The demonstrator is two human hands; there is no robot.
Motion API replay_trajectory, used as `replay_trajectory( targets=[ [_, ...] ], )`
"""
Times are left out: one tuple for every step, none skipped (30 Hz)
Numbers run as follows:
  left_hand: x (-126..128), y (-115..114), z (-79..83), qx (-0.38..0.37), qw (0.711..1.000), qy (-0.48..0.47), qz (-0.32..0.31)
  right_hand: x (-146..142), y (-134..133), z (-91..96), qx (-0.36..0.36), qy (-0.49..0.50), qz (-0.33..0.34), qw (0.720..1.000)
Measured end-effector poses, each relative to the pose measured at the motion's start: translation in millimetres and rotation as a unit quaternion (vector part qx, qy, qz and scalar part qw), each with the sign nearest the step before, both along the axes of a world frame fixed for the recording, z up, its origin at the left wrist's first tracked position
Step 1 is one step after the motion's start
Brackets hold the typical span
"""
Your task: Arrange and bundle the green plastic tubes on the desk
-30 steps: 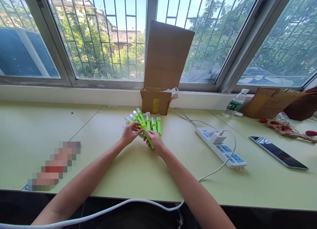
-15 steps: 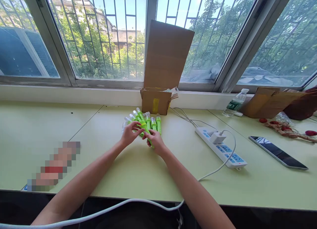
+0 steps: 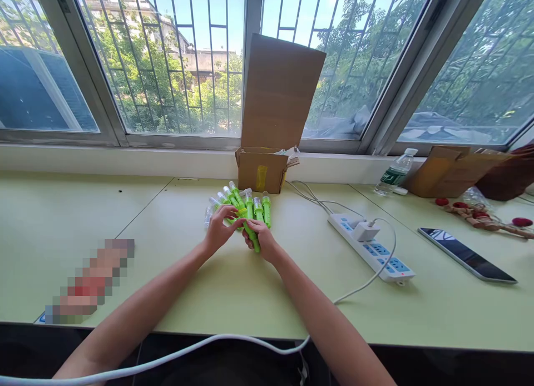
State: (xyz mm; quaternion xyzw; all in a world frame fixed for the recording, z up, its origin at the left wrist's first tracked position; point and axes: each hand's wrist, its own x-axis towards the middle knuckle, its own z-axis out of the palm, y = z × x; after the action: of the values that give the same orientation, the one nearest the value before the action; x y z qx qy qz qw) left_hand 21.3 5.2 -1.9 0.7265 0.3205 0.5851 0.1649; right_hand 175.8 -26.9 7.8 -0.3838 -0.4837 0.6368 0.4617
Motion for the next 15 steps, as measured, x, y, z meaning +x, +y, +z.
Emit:
replay_trajectory(
  targets=[
    [0, -1, 0.4, 0.002, 1.0, 0.0, -0.001, 0, 0, 0.3, 0.001, 0.001, 0.001, 1.0],
    [1, -2, 0.8, 0.004, 1.0, 0.0, -0.001, 0, -1, 0.7, 0.001, 0.002, 0.004, 1.0],
    [1, -3, 1.3, 0.007, 1.0, 0.0, -0.001, 0, -1, 1.2, -0.001, 0.003, 0.007, 1.0],
    [2, -5, 1.8, 0.012, 1.0, 0.0, -0.001, 1, -2, 1.8, -0.005, 0.006, 0.014, 1.0],
    [3, -6, 2.2, 0.018, 1.0, 0.001, -0.001, 1, -3, 2.6, -0.011, 0.01, 0.022, 1.0],
    [3, -8, 2.6, 0.025, 1.0, 0.003, -0.001, 1, -3, 3.5, -0.02, 0.014, 0.03, 0.999],
    [4, -10, 2.8, 0.033, 0.999, 0.006, -0.002, 1, -4, 4.4, -0.029, 0.014, 0.036, 0.999],
    [5, -11, 2.9, 0.04, 0.999, 0.01, -0.004, 1, -5, 5.2, -0.038, 0.01, 0.037, 0.999],
    [6, -13, 2.7, 0.045, 0.999, 0.013, -0.006, 0, -5, 5.8, -0.044, 0.001, 0.035, 0.998],
    [7, -14, 2.4, 0.049, 0.999, 0.014, -0.007, 0, -6, 6.0, -0.045, -0.008, 0.031, 0.998],
    [7, -15, 2.0, 0.053, 0.998, 0.013, -0.008, -1, -6, 5.8, -0.044, -0.017, 0.028, 0.999],
    [8, -16, 1.5, 0.06, 0.998, 0.012, -0.008, -1, -6, 5.0, -0.039, -0.023, 0.029, 0.999],
    [8, -17, 1.0, 0.07, 0.997, 0.009, -0.008, -2, -5, 3.7, -0.028, -0.027, 0.031, 0.999],
    [8, -17, 0.5, 0.083, 0.997, 0.006, -0.007, -2, -5, 2.0, -0.011, -0.031, 0.03, 0.999],
    [8, -18, 0.2, 0.097, 0.995, 0.002, -0.005, -2, -4, 0.0, 0.014, -0.038, 0.023, 0.999]
  ],
)
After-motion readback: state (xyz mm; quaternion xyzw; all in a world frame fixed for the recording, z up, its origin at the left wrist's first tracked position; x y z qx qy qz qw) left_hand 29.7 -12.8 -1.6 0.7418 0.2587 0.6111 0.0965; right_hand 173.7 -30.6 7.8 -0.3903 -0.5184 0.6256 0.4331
